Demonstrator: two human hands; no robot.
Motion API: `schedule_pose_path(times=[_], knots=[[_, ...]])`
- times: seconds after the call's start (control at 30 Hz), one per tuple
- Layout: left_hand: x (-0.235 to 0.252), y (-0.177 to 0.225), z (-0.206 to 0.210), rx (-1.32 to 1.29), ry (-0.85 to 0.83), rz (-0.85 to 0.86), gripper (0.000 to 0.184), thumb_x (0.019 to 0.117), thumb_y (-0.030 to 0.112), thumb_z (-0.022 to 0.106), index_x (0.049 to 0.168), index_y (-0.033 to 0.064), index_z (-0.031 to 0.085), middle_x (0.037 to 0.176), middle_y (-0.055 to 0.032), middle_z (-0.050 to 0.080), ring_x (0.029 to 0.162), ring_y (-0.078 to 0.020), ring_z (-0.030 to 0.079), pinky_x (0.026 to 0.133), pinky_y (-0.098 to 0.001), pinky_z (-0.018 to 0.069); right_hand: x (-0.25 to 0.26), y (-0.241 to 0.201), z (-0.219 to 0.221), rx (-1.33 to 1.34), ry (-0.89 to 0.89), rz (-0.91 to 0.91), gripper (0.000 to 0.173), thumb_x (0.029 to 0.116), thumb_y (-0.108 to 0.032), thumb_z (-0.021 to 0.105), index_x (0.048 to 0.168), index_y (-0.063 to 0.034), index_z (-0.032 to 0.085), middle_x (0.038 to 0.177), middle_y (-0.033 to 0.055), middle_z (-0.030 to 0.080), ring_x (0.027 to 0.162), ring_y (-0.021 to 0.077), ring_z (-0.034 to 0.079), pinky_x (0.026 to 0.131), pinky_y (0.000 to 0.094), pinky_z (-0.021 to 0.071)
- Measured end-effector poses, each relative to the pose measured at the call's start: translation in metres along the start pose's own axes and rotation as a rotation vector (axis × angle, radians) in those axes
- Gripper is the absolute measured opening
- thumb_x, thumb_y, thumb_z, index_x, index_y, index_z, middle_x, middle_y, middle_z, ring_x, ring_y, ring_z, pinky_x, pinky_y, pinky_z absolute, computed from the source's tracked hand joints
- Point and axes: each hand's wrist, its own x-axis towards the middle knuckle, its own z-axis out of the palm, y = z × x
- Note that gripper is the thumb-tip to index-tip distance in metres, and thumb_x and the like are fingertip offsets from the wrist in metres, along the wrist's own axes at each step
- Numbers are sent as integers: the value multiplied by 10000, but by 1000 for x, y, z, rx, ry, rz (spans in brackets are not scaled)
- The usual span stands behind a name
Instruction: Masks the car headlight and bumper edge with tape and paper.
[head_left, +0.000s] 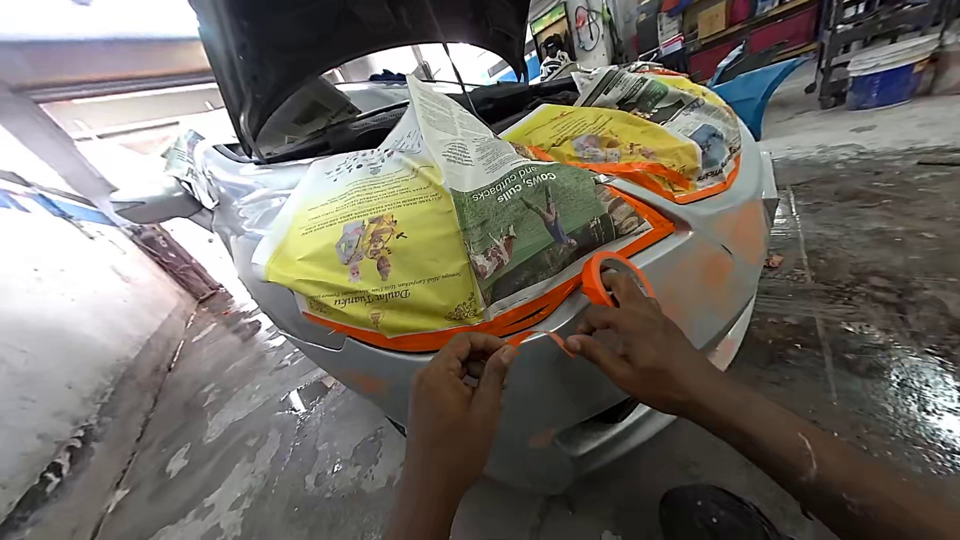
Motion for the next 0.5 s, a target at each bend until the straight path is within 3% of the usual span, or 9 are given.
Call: schedule_pose_path(times=[0.03, 0.1, 0.17, 0.27, 0.3, 0.4, 0.47, 0.5], knots=[[1, -3, 1, -32, 1, -37, 97, 947, 253, 718, 1008, 177, 710, 835, 16, 737, 634, -158, 722, 540, -308, 643, 1, -1, 1, 9, -11, -9, 351, 911, -618, 600, 839, -296, 718, 1150, 9, 554, 1077, 201, 557, 817, 454, 478], [3, -9, 4, -61, 2, -78, 99, 923, 204, 757, 997, 159, 710, 831, 4, 739, 633, -169, 720, 552, -312, 643, 1, -6, 3, -19, -8, -17, 532, 902, -759, 505, 966, -293, 754, 1218, 39, 550, 1117, 223, 551, 848, 477, 474], [4, -12, 7, -52, 22, -81, 86, 917, 199, 764, 969, 158, 710, 798, 5, 735, 619, -164, 718, 547, -311, 641, -1, -11, 10, -72, 58, -17, 705, 841, -884, 421, 962, -272, 750, 1277, 77, 562, 1160, 253, 549, 873, 500, 458], [3, -17, 11, 68, 54, -28, 104, 892, 258, 784, 924, 192, 712, 750, 55, 722, 579, -113, 693, 510, -286, 618, -4, -15, 21, -86, 137, 2, 835, 725, -987, 420, 932, -247, 747, 1263, 103, 566, 1168, 281, 548, 870, 526, 462], [2, -18, 12, 139, 66, 9, 119, 877, 275, 789, 914, 196, 709, 742, 77, 712, 570, -76, 675, 499, -256, 597, -6, -17, 24, -66, 145, 12, 829, 731, -986, 412, 911, -247, 741, 1266, 103, 571, 1173, 279, 549, 871, 527, 461], [0, -23, 15, 363, 133, 133, 209, 802, 366, 801, 882, 201, 700, 721, 121, 657, 559, 13, 598, 497, -185, 518, -14, -24, 25, 64, 103, 25, 766, 909, -868, 249, 904, -272, 731, 1243, 78, 583, 1199, 262, 546, 901, 531, 461], [0, -25, 17, 394, 168, 172, 308, 772, 463, 824, 869, 205, 687, 708, 126, 642, 544, 23, 584, 482, -177, 510, -21, -28, 27, 94, 90, 5, 792, 941, -835, 151, 902, -275, 709, 1240, 72, 594, 1201, 250, 548, 913, 527, 448], [0, -26, 17, 395, 182, 183, 323, 768, 479, 825, 869, 207, 683, 700, 129, 634, 535, 25, 574, 473, -175, 501, -23, -30, 29, 64, 106, -6, 799, 929, -851, 185, 889, -253, 713, 1260, 96, 602, 1198, 264, 559, 908, 537, 455]])
